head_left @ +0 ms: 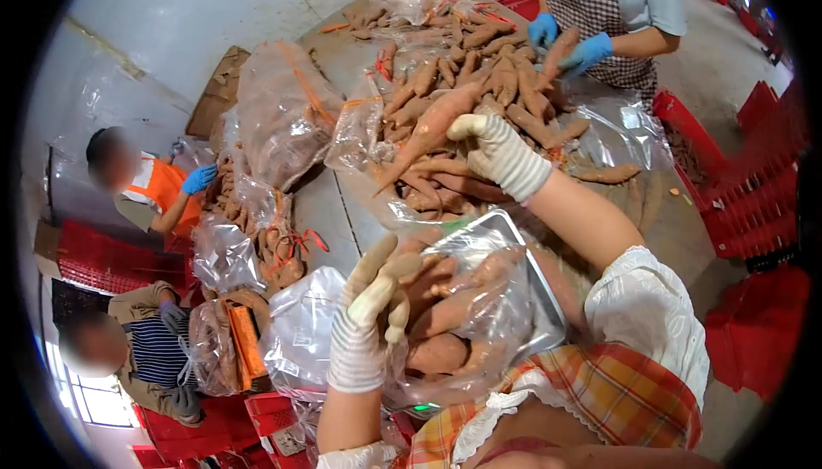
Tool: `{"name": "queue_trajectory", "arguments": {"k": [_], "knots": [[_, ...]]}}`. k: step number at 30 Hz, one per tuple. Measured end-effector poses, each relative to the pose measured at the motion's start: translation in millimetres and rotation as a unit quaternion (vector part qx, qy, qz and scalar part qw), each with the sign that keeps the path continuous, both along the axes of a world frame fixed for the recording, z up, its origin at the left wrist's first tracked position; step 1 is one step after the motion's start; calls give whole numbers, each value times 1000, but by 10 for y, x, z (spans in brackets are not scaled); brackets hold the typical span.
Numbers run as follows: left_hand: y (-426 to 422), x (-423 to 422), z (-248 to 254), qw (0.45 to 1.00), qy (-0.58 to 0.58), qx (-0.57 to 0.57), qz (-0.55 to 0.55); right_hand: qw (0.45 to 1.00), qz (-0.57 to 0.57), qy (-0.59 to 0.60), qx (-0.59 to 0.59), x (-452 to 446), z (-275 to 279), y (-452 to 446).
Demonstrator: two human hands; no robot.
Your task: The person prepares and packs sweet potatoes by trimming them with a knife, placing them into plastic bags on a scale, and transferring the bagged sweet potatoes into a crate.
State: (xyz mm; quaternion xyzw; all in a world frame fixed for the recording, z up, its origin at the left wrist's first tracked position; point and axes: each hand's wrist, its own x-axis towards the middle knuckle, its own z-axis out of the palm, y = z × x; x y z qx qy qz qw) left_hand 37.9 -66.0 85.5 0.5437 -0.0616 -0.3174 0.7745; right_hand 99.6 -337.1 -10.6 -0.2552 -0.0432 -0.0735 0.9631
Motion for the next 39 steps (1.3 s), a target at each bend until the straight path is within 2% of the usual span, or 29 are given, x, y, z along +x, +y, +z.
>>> {"name": "queue_trajectory", "arguments": {"k": [2,4,5,6,7,8,9,10,12,13,14,17,22,24,26,28,29,30,32,33,34,35,38,39], "knots": [[-152,-20,-22,998,20,39,-39,999,-23,-22,24,-452,341,138],[-285,-95,-45,998,37,54,-26,996,7,-29,82,-697,131,153],[-310,-80,-115,996,76,17,-34,996,-18,-6,84,-842,136,226],[-328,-75,-156,992,116,-18,-41,998,23,4,64,-969,161,244],[-347,-78,-150,990,131,-25,-39,999,9,16,49,-1109,219,295],[-367,-107,-149,990,134,-22,-45,999,-6,28,34,-1225,256,331],[-389,-141,-151,994,112,-6,-16,998,2,-49,39,-1268,251,335],[-409,-170,-152,996,90,9,12,998,-5,-47,41,-1323,316,344],[-422,-269,-103,998,56,5,-22,996,-45,58,53,-1453,487,358],[-437,-327,-80,999,14,24,-18,992,-85,91,-11,-1436,370,347],[-442,-370,-70,999,-29,42,-13,992,-88,92,-7,-1456,290,327],[-459,-438,-100,996,-57,57,-26,962,-151,122,-190,-1530,193,259],[-498,-493,-151,989,-99,98,-58,952,-158,135,-225,-1557,-34,132],[-519,-493,-159,988,-91,109,-54,912,-187,130,-341,-1534,-107,62],[-541,-480,-150,989,-74,114,-55,928,-154,165,-296,-1485,-158,36],[-556,-445,-167,992,-61,98,-60,899,-205,192,-336,-1421,-325,-13],[-573,-448,-167,989,-79,108,-57,693,-332,110,-631,-1347,-456,-153],[-587,-449,-167,987,-97,118,-56,692,-334,111,-630,-1347,-584,-205],[-593,-430,-164,987,-90,114,-64,822,-210,298,-439,-1384,-544,-236],[-606,-407,-154,988,-82,109,-67,888,-181,312,-285,-1403,-489,-256],[-624,-381,-140,988,-85,108,-71,888,-186,311,-284,-1376,-530,-262],[-635,-353,-126,989,-71,106,-81,916,-168,281,-231,-1335,-560,-237],[-686,-250,-144,977,-92,154,-114,967,17,247,-65,-1522,-381,-145],[-752,-255,-117,983,-89,142,-78,967,8,229,-113,-1585,-299,-118]]}}
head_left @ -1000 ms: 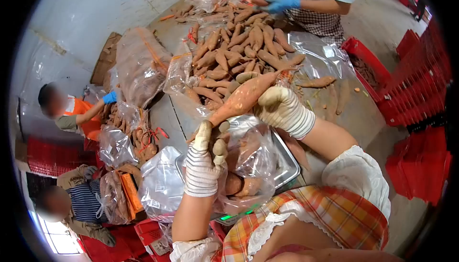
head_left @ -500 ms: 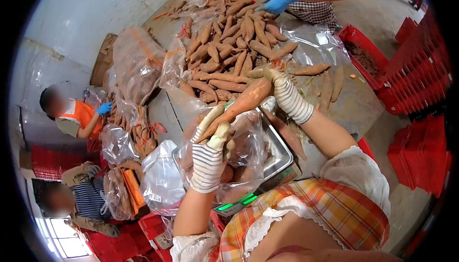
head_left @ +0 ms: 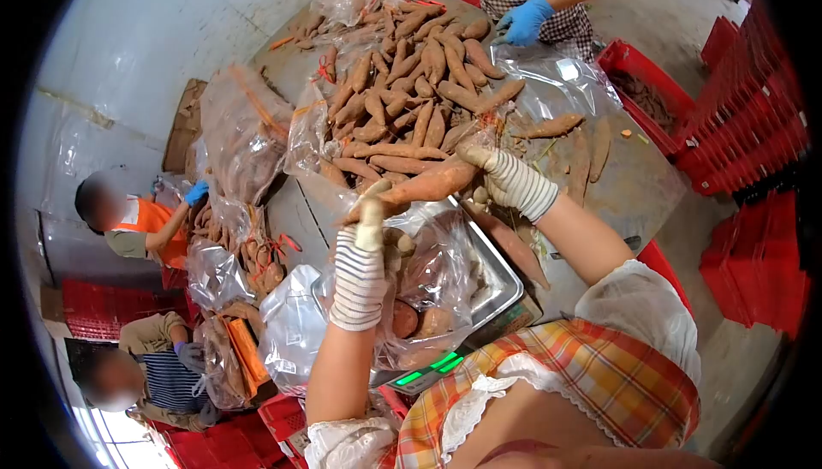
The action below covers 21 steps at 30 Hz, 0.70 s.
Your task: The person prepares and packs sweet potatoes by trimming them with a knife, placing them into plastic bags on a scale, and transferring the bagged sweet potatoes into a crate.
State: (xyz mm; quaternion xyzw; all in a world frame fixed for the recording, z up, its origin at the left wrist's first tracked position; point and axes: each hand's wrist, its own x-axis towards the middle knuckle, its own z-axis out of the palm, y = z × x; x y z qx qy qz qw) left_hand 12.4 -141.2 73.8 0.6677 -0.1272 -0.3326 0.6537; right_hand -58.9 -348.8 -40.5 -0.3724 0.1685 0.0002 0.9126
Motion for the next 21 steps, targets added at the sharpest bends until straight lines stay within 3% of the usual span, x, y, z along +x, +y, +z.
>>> {"name": "queue_trajectory", "arguments": {"k": [3,6,7,9,10,11,15,18,20,21], "knots": [[-18,180,-89,1000,-22,-7,17,997,-12,-6,-73,-120,101,53],[13,392,-249,995,-82,38,41,939,-110,-137,-297,-135,177,160],[23,467,-335,995,-81,38,46,939,-105,-138,-296,-188,270,220],[77,640,-572,941,-328,61,52,895,-144,-125,-404,-288,432,320],[133,740,-705,937,-336,94,25,861,-126,-103,-482,-370,569,330],[115,711,-626,938,-332,96,34,862,-117,-105,-482,-402,618,321],[334,647,96,993,10,35,109,825,-169,-137,-522,-464,889,319],[674,562,409,992,-62,-1,109,844,-139,-138,-500,-586,1237,346],[838,328,700,991,-80,7,103,844,-112,-281,-443,-626,1454,471],[900,207,809,991,-90,18,102,714,-67,-308,-625,-583,1657,505]]}}
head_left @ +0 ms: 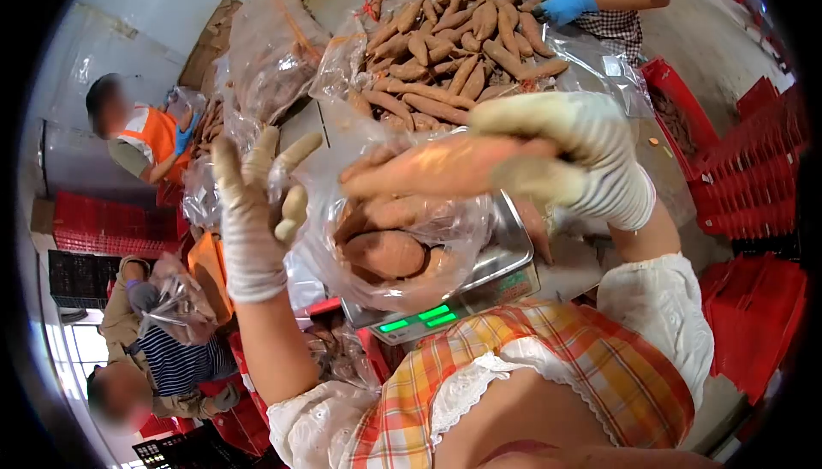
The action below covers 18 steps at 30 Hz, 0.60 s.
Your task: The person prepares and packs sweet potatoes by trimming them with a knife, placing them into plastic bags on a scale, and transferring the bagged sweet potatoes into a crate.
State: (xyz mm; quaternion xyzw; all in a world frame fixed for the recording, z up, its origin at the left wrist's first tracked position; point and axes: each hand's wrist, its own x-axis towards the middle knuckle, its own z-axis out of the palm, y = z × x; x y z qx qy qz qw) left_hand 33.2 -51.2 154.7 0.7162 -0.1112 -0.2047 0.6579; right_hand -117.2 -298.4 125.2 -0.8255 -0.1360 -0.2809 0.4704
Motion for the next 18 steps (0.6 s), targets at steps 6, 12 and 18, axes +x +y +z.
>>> {"name": "queue_trajectory", "arguments": {"k": [6,12,18], "knots": [[394,-392,253,987,-9,-159,-36,896,154,75,-410,325,134,608],[660,-591,260,973,-3,-230,-31,940,206,-55,-268,480,-613,1154],[884,-618,191,965,12,-261,-39,895,120,283,-324,379,-709,1003]]}}
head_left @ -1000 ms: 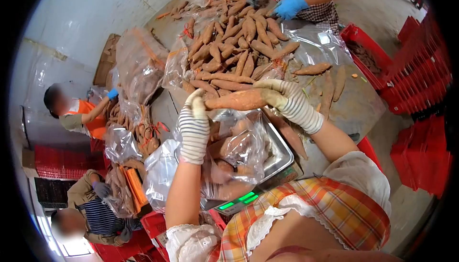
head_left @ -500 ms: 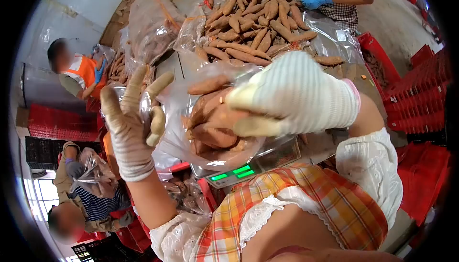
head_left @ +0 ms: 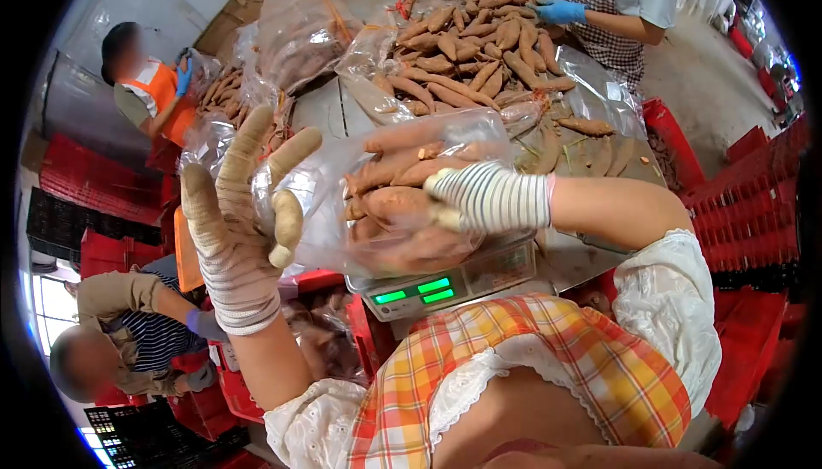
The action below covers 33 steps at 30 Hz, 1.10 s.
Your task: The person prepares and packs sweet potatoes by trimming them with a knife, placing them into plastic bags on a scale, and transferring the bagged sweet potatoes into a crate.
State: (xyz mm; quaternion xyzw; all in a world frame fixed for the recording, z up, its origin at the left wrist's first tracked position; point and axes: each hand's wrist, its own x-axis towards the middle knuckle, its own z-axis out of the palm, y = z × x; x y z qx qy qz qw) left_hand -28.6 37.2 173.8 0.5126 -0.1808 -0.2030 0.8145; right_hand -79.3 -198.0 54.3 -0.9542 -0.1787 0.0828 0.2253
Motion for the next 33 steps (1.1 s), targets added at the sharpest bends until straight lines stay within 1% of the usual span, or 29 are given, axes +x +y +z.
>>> {"name": "queue_trajectory", "arguments": {"k": [2,3,4,5,7,8,9,10,11,12,14,15,16,18,20,21,23,24,25,26,27,28,29,30,32,33], "knots": [[19,4,-25,1000,6,-6,-4,999,26,10,-29,16,27,-135],[19,16,-26,1000,7,-10,-6,988,20,75,-134,14,90,-176],[8,14,-31,1000,7,-12,-7,988,19,74,-136,1,89,-247],[-13,9,-33,1000,-5,4,3,996,44,30,-74,-40,86,-363],[-26,45,-72,998,-42,45,7,998,65,-15,-14,-29,156,-449],[-23,58,-68,998,-43,42,5,991,35,41,-121,-4,300,-426],[-15,66,-64,999,-29,25,1,970,5,98,-224,12,434,-394],[-3,77,-67,1000,-14,9,-2,933,-25,155,-323,18,491,-382],[19,122,-91,1000,-14,-1,-13,943,-18,106,-314,-3,389,-439],[31,133,-90,1000,-12,-1,-16,943,-20,108,-313,-19,379,-429],[37,150,-74,1000,1,-11,-10,956,-15,30,-292,-42,375,-417],[40,154,-70,1000,1,-13,-12,956,-16,9,-292,-4,242,-467],[53,150,-74,1000,10,-26,-8,956,-17,8,-294,87,116,-528],[105,146,-85,999,20,-38,-5,942,31,15,-333,177,-26,-568],[198,194,-91,995,53,-74,-33,930,63,5,-361,144,-77,-506],[221,196,-101,995,49,-78,-31,946,65,-40,-316,128,-73,-558],[258,194,-127,995,61,-75,-26,980,16,-84,-178,105,46,-608],[255,184,-130,995,62,-78,-24,992,-37,-86,-87,105,148,-636],[241,161,-122,996,48,-68,-26,982,-63,-153,94,85,183,-720],[223,142,-113,997,35,-58,-28,963,-77,-198,167,87,344,-722],[205,130,-101,997,37,-59,-27,939,-158,-178,249,57,479,-727],[181,125,-86,998,28,-46,-22,906,-176,-143,358,24,658,-701],[160,128,-78,999,19,-34,-17,865,-174,-211,420,33,749,-667],[144,140,-79,999,19,-34,-17,833,-119,-251,479,-18,898,-608],[120,152,-81,1000,-10,-10,-19,806,-107,-325,483,-84,1091,-518],[106,166,-86,1000,-10,-9,-20,806,-108,-326,483,-102,1157,-406]]}}
